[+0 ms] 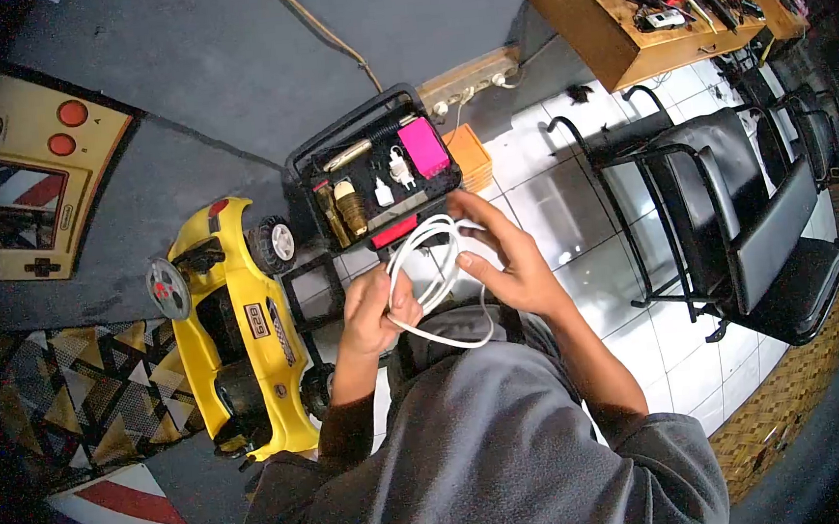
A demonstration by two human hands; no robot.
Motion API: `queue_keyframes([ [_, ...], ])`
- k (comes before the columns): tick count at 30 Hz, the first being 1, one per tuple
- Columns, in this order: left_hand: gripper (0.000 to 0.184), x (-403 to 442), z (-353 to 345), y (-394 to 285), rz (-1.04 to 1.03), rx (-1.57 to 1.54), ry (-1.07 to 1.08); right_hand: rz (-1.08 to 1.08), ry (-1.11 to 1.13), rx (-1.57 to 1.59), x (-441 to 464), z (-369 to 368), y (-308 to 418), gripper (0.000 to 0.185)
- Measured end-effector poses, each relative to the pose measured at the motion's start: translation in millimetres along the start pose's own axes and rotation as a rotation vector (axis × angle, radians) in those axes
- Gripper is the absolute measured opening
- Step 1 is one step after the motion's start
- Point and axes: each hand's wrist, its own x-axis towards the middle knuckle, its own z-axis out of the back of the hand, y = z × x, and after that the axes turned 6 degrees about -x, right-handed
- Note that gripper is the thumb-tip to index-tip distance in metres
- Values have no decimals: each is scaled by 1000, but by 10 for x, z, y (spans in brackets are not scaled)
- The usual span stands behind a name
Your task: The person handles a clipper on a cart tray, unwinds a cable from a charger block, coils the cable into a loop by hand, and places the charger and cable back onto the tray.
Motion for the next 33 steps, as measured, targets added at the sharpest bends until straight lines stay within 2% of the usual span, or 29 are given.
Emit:
queue_keyframes([
  [2, 39, 29, -88, -18, 36, -76, 14, 20, 79, 117, 13, -49, 109, 49],
  [3, 38, 46, -105, 1, 30, -227, -35, 76, 11, -102, 59, -66, 198, 38],
  [4, 38, 70, -127, 8, 25, -376, -84, 77, 6, -104, 68, -83, 222, 38],
  [6, 37, 112, -175, -12, 14, -369, -136, -153, -125, -60, 79, -110, 239, 32],
  [7, 37, 113, -176, -12, 28, -366, -193, -6, -129, -223, 93, -112, 182, 28],
  [8, 36, 110, -177, -14, 42, -364, -250, -9, -127, -221, 95, -117, 185, 28],
  [10, 36, 110, -201, -17, 72, -380, -303, 73, -105, -468, 94, -109, 205, 22],
  [11, 36, 118, -211, -11, 85, -343, -345, -14, -81, -481, 84, -126, 204, 22],
  [13, 37, 125, -252, -10, 94, -305, -392, -28, -75, -514, 34, -160, 109, 23],
  [15, 38, 144, -322, -2, 118, -89, -527, 4, -64, -642, -27, -192, -8, 26],
  [20, 38, 147, -268, 95, 93, -4, -542, -78, -13, -629, -58, -202, -131, 26],
  [23, 35, 125, -196, 67, 114, -91, -515, -116, 15, -528, -50, -163, -104, 25],
  [25, 33, 107, -114, -1, 165, -264, -626, -387, 97, -157, -26, -110, 96, 27],
  [26, 31, 110, -40, -3, 127, -382, -663, -386, 101, -156, -48, -84, 129, 27],
  [28, 31, 94, 67, -60, 73, -349, -678, -513, 229, 275, -145, 17, 186, 32],
  [29, 30, 77, 171, -68, 78, -397, -675, -469, 326, 166, -153, 71, 262, 27],
  [30, 30, 82, 175, -81, 79, -397, -674, -469, 325, 166, -161, 122, 248, 27],
  [32, 30, 67, 157, -102, 160, -139, -653, -321, 347, 79, -182, 195, 223, 25],
  [33, 34, 46, 140, -93, 207, 44, -590, -357, 194, 155, -171, 190, 275, 24],
])
